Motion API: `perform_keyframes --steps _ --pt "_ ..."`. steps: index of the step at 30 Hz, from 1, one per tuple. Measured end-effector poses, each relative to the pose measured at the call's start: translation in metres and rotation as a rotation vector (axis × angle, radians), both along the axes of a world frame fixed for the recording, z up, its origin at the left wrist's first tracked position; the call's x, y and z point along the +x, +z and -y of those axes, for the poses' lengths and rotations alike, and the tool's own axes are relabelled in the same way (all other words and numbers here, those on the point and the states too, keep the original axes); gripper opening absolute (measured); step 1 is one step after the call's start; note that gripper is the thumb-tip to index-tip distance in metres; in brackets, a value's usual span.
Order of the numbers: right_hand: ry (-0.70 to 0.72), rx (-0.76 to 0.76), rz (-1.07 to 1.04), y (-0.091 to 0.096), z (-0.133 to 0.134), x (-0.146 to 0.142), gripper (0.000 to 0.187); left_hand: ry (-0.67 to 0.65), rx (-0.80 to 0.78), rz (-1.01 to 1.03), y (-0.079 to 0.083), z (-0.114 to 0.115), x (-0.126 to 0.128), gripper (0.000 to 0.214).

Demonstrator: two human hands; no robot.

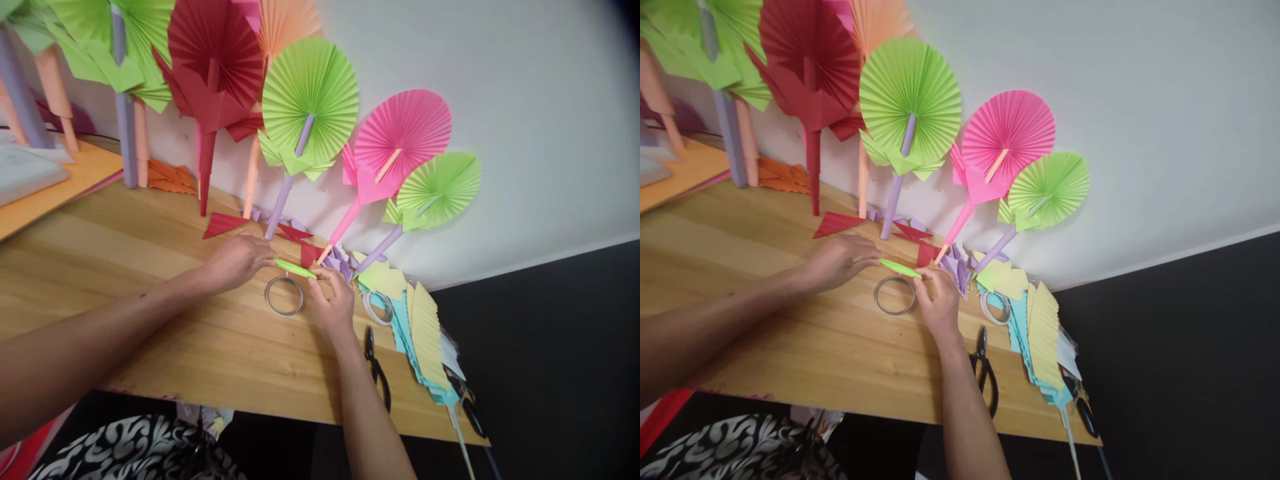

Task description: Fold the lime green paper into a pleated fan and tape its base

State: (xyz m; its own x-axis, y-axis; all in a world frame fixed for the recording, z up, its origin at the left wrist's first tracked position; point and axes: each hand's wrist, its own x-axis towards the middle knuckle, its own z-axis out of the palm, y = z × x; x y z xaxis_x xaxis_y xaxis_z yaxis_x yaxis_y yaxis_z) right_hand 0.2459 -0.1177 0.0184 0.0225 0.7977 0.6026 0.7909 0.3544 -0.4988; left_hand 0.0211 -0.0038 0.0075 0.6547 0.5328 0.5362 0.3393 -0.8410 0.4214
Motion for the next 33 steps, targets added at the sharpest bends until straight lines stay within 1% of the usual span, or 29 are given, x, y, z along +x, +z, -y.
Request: perform_keyframes --steps 2,3,5,7,9,11,14,16,18,21,25,33 --pt "0.043 -0.029 -0.008 0.001 0.000 0.000 0.018 -0.020 -0.059 0.035 0.001 0.001 0.001 0.030" --pt "0.051 -0.048 -0.029 0.001 0.000 0.000 0.019 -0.033 -0.118 0.072 0.001 0.001 0.002 0.029" --pt "0.026 -0.123 -0.143 0.000 0.000 0.000 0.018 -0.048 -0.309 0.174 0.002 0.004 0.004 0.026" --pt "0.000 -0.245 -0.357 -0.002 -0.001 -0.002 0.018 -0.053 -0.564 0.284 0.005 0.009 0.007 0.026" --pt "0.028 -0.375 -0.605 -0.005 -0.002 -0.005 0.018 -0.064 -0.783 0.368 0.009 0.013 0.009 0.027" --pt "0.095 -0.467 -0.808 -0.007 -0.004 -0.008 0.019 -0.080 -0.915 0.430 0.013 0.017 0.011 0.030" --pt "0.144 -0.560 -1.021 -0.008 -0.007 -0.011 0.024 -0.099 -1.031 0.497 0.015 0.020 0.013 0.032" --pt "0.139 -0.603 -1.137 -0.007 -0.008 -0.012 0.028 -0.117 -1.087 0.539 0.014 0.020 0.014 0.029" --pt "0.133 -0.626 -1.221 -0.006 -0.009 -0.012 0.030 -0.129 -1.118 0.570 0.011 0.019 0.015 0.032" --pt "0.119 -0.619 -1.294 -0.005 -0.009 -0.010 0.030 -0.100 -1.135 0.585 0.007 0.018 0.015 0.033" --pt "0.102 -0.615 -1.345 -0.004 -0.010 -0.009 0.031 -0.048 -1.147 0.581 0.004 0.017 0.015 0.028" --pt "0.113 -0.574 -1.371 -0.004 -0.010 -0.007 0.025 -0.049 -1.104 0.545 0.003 0.017 0.015 0.031"
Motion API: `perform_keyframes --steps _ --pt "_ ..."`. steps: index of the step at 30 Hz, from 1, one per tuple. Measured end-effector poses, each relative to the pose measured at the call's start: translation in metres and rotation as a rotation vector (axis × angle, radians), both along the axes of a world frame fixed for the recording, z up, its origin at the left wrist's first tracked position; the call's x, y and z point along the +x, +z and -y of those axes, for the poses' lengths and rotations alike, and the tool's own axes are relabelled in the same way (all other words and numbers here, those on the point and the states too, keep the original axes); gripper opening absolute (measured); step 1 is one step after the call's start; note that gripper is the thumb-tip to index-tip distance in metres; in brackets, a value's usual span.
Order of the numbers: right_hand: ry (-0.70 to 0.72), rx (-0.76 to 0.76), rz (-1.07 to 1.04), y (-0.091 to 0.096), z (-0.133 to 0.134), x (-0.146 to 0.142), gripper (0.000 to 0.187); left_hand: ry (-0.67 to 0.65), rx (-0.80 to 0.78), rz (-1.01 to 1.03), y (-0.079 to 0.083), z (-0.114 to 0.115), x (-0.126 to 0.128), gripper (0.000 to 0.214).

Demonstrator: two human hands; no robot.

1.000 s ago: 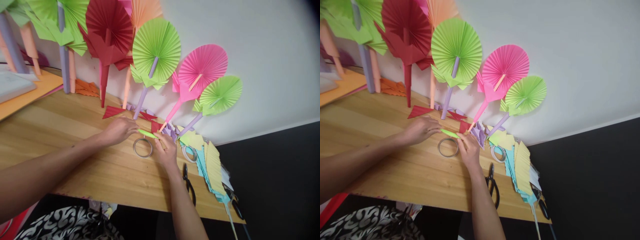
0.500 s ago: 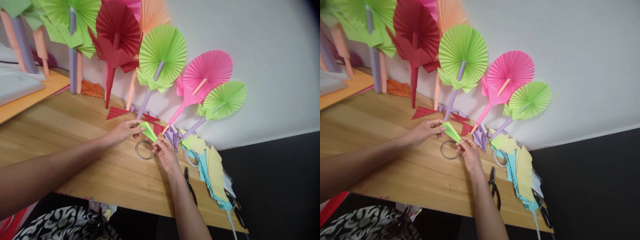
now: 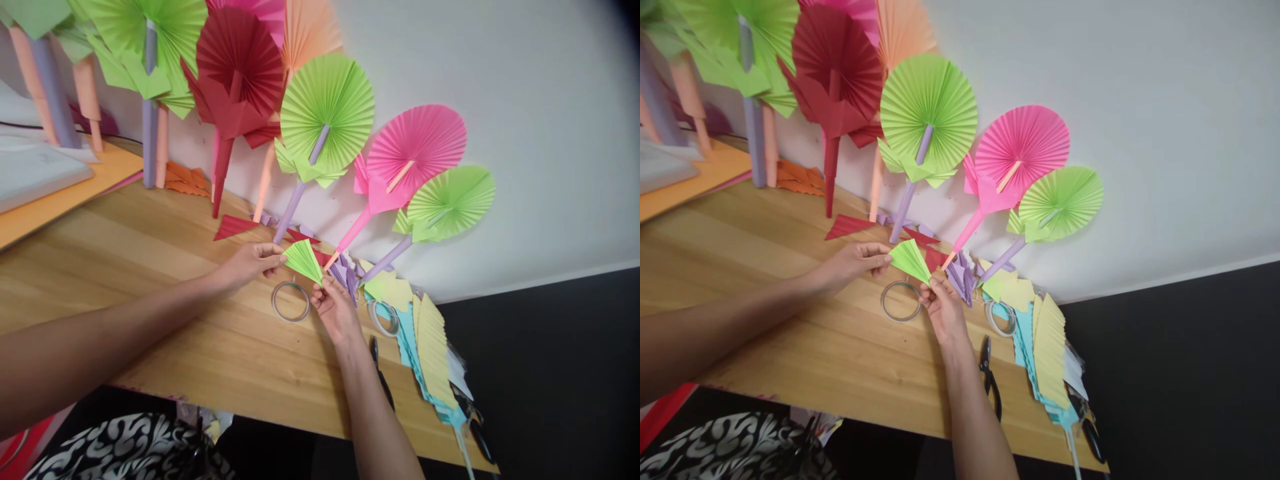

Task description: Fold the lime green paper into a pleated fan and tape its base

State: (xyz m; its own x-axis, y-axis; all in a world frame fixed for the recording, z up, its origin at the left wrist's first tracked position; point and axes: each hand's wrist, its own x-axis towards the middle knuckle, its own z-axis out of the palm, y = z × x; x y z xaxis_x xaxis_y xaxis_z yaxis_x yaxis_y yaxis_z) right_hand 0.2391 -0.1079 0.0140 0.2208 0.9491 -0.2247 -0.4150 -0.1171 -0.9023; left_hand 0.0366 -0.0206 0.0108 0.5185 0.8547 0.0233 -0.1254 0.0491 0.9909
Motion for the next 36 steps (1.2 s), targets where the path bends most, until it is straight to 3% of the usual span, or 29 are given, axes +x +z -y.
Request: perform_keyframes --steps 13,31,34,36 --pt "-0.001 0.020 -0.018 0.001 0.000 0.000 0.025 -0.027 -0.058 0.033 -0.001 -0.001 -0.001 0.020" --pt "0.009 0.023 0.007 0.002 0.000 0.000 0.027 0.052 -0.013 -0.083 0.000 -0.001 -0.002 0.029" --pt "0.016 0.056 0.098 0.000 0.000 0.000 0.026 0.125 0.066 -0.058 0.002 -0.007 -0.005 0.035" --pt "0.001 0.107 0.278 -0.002 0.002 -0.001 0.023 0.220 0.135 -0.037 0.004 -0.014 -0.009 0.035"
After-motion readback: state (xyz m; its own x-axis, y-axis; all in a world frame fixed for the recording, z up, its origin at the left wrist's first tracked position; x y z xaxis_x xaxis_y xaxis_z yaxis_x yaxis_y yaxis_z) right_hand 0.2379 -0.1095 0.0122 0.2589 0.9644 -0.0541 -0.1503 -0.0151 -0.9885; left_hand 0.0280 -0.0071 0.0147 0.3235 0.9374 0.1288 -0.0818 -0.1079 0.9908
